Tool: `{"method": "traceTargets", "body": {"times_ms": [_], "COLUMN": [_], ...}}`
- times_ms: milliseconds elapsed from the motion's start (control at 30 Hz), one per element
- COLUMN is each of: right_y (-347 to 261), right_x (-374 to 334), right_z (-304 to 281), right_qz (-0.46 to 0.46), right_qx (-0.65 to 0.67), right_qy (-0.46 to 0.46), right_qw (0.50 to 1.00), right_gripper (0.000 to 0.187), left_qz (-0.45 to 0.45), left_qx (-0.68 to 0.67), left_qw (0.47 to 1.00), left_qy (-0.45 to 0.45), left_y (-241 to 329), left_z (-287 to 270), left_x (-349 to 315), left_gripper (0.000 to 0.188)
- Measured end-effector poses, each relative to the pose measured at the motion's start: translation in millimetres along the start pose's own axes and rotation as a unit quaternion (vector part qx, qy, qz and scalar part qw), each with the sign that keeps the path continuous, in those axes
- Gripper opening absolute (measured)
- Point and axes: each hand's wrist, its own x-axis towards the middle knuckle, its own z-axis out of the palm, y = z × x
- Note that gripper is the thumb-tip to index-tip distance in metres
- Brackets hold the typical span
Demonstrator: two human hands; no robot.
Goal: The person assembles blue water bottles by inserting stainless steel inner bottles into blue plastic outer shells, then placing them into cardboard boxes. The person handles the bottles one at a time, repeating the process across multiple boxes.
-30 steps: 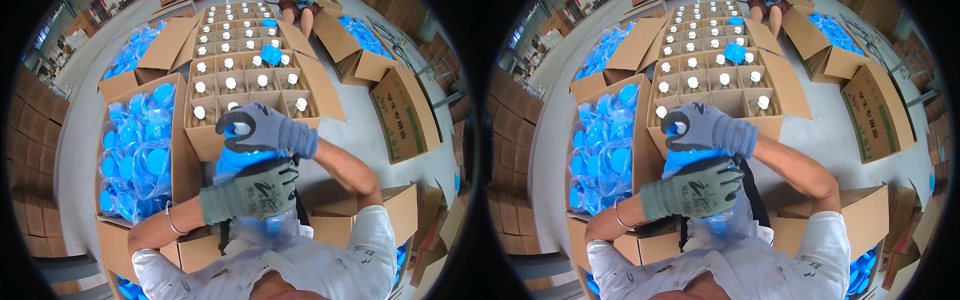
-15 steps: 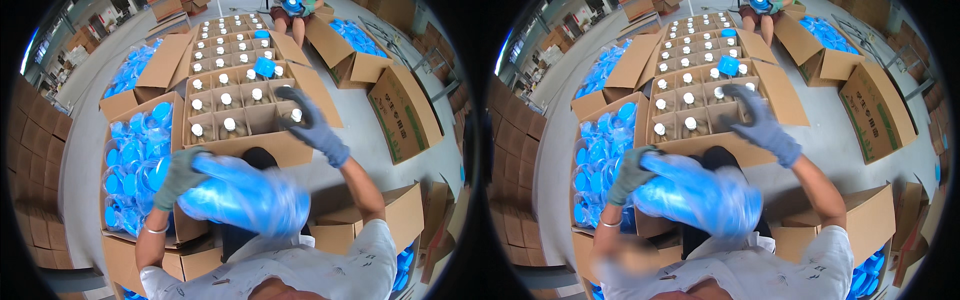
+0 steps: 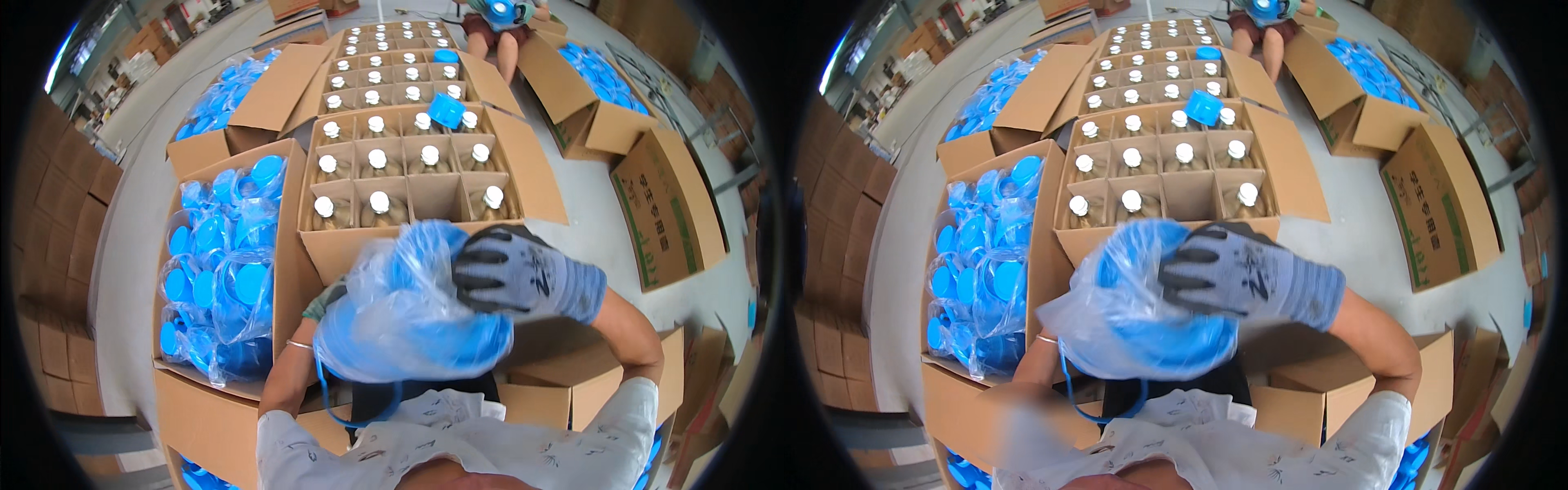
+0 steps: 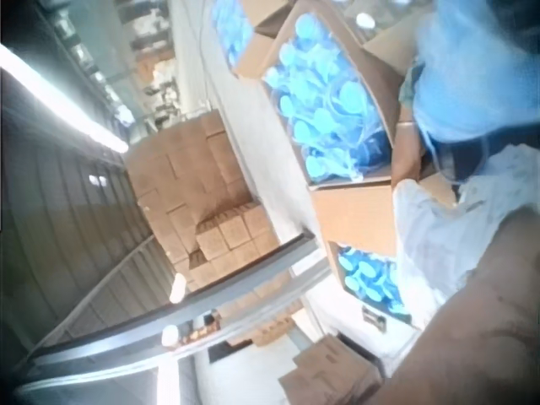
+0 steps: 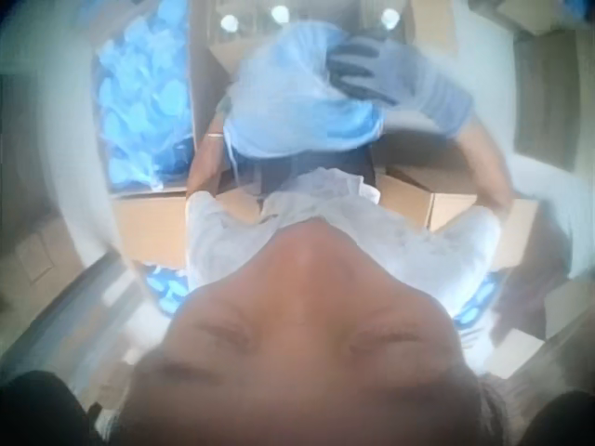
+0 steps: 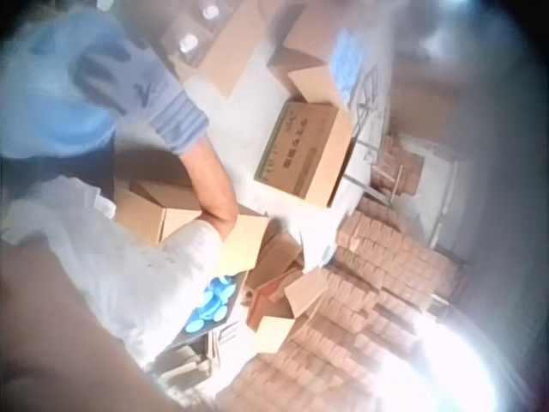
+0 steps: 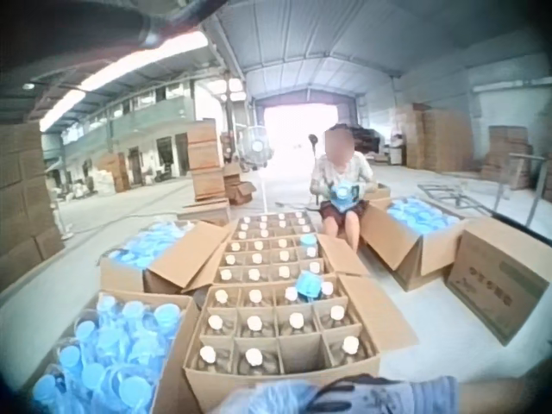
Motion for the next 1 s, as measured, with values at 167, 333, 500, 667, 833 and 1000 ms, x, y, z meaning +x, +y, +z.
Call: {"method": "traceTargets", "body": {"times_ms": [167,333,500,667,833,1000], "right_y": [-21.9,-3.9,3.7,-90.6,-103.5,-61.4], "right_x": [5.5,-48.8,24.4,78.3,91.0,123.0], "right_z": [-2.5,58.9,-10.0,29.5,108.6,103.3], "right_qz": [0.2,0.318,0.354,-0.027,-0.017,0.011], "right_qx": [0.108,0.091,0.219,0.026,0.019,0.185], "right_qy": [-0.127,0.136,0.327,-0.077,-0.07,0.062], "right_qw": [0.965,0.934,0.848,0.996,0.997,0.981], "right_gripper": [0.045,0.05,0.041,0.069,0.077,0.065], "left_qz": [0.006,0.048,0.298,0.148,0.169,0.35], "left_qx": [-0.015,-0.028,0.244,-0.186,-0.349,0.412], "left_qw": [0.999,0.991,0.877,0.924,0.903,0.779], "left_qy": [0.036,0.124,0.286,0.299,0.187,0.317], "left_y": [-19.0,-48.9,-35.1,-12.6,-47.2,20.5], "left_z": [5.8,6.2,40.8,52.8,49.3,49.5], "left_x": [-16.6,-41.8,-75.4,-84.6,-73.8,-125.1], "left_gripper": [0.03,0.03,0.024,0.022,0.033,0.056]}}
